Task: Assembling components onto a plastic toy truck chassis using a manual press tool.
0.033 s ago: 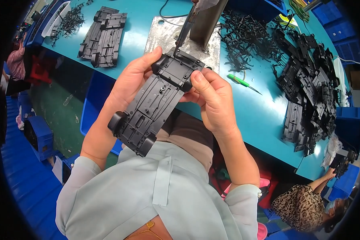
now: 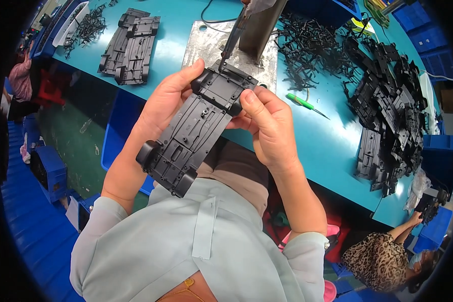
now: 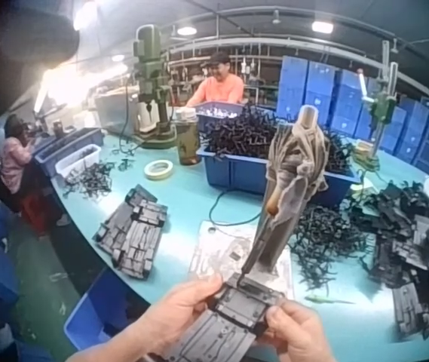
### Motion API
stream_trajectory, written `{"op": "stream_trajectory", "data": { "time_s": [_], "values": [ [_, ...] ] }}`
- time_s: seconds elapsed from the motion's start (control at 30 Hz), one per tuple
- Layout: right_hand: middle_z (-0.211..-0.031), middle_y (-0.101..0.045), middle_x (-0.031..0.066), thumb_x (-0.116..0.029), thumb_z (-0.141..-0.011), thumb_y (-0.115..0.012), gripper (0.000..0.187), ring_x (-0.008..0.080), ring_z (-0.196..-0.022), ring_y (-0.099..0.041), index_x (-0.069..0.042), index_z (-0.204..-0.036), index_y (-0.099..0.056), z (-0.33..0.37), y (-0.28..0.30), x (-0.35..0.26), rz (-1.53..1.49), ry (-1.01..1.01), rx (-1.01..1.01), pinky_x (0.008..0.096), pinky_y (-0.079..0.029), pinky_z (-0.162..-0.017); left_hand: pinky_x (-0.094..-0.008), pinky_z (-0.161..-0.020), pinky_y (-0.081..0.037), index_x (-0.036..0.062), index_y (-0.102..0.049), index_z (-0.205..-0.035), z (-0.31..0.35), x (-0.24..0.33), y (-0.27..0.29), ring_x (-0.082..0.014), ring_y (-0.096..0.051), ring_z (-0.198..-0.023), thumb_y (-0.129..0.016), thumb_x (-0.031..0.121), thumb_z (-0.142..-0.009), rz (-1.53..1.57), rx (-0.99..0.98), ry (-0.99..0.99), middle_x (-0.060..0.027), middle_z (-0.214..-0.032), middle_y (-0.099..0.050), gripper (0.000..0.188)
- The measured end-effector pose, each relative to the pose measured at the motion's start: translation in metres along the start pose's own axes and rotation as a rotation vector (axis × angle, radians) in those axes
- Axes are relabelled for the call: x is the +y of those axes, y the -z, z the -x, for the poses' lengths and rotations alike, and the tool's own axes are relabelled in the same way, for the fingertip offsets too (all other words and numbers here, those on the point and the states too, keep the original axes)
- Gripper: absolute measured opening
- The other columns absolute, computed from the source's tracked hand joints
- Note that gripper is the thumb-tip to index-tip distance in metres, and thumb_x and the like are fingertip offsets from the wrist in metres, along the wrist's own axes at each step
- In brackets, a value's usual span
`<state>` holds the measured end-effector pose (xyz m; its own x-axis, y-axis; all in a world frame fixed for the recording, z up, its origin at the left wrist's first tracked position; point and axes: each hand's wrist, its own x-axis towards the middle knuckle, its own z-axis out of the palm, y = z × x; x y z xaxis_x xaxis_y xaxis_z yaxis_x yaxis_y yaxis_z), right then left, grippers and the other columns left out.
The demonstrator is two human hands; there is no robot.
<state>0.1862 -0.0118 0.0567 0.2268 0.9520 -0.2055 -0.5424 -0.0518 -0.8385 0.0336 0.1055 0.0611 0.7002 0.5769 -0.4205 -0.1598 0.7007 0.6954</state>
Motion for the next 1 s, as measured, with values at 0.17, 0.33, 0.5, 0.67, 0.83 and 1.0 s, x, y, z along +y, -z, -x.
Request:
{"op": "stream_trajectory", "data": {
  "time_s": [0.17, 0.33, 0.5, 0.67, 0.83, 1.0],
  "values": [
    [-0.09, -0.065, 0.0096, -0.026, -0.093, -0.058, 0.031, 0.0151, -0.074, -0.064, 0.004, -0.1, -0.059, 0.0, 0.001, 0.0, -0.006, 0.006, -0.011, 0.0273, -0.055, -0.066, -0.0228, -0.068, -0.052, 0.0034, -0.064, -0.099, -0.001, 0.0, 0.0, -0.0085, -0.063, -0.074, -0.056, 0.033, -0.094, 0.006, -0.017, 0.015, -0.0044, -0.089, -0.068, 0.032],
    [-0.089, -0.065, 0.0099, -0.026, -0.094, -0.058, 0.031, 0.015, -0.073, -0.064, 0.004, -0.1, -0.059, 0.0, 0.0, 0.0, -0.002, 0.005, -0.007, 0.0277, -0.056, -0.066, -0.0227, -0.068, -0.052, 0.0043, -0.065, -0.098, -0.002, -0.001, 0.002, -0.0082, -0.063, -0.075, -0.055, 0.033, -0.094, 0.012, -0.028, 0.018, -0.0037, -0.09, -0.068, 0.031],
    [-0.088, -0.065, 0.0098, -0.027, -0.094, -0.058, 0.031, 0.015, -0.073, -0.064, 0.004, -0.1, -0.059, 0.001, -0.004, -0.003, 0.006, 0.003, 0.001, 0.0273, -0.056, -0.065, -0.0227, -0.068, -0.053, 0.0042, -0.065, -0.099, -0.003, -0.002, 0.004, -0.008, -0.063, -0.075, -0.055, 0.034, -0.094, 0.036, -0.03, 0.024, -0.0039, -0.089, -0.068, 0.032],
    [-0.087, -0.065, 0.0097, -0.027, -0.094, -0.058, 0.031, 0.015, -0.072, -0.064, 0.004, -0.099, -0.059, 0.0, -0.005, -0.005, 0.012, 0.003, 0.006, 0.0274, -0.056, -0.065, -0.0234, -0.07, -0.053, 0.003, -0.064, -0.101, -0.001, 0.002, 0.001, -0.0091, -0.064, -0.076, -0.054, 0.035, -0.095, 0.034, -0.035, 0.032, -0.0053, -0.091, -0.068, 0.034],
    [-0.086, -0.065, 0.0097, -0.027, -0.093, -0.058, 0.031, 0.0148, -0.071, -0.064, 0.003, -0.099, -0.059, -0.003, -0.007, -0.007, 0.025, -0.007, 0.002, 0.0274, -0.056, -0.065, -0.025, -0.071, -0.054, 0.0012, -0.063, -0.103, -0.002, 0.003, 0.003, -0.0116, -0.065, -0.077, -0.054, 0.034, -0.095, 0.057, -0.026, 0.016, -0.0071, -0.093, -0.068, 0.035],
    [-0.083, -0.063, 0.0071, -0.025, -0.094, -0.057, 0.027, 0.0125, -0.068, -0.062, 0.001, -0.094, -0.059, -0.002, -0.008, -0.008, 0.03, -0.001, 0.021, 0.0282, -0.055, -0.064, -0.0313, -0.074, -0.055, -0.0019, -0.061, -0.107, -0.003, -0.001, 0.003, -0.0177, -0.067, -0.083, -0.056, 0.034, -0.093, 0.201, -0.086, 0.081, -0.012, -0.096, -0.068, 0.039]
  ]
}}
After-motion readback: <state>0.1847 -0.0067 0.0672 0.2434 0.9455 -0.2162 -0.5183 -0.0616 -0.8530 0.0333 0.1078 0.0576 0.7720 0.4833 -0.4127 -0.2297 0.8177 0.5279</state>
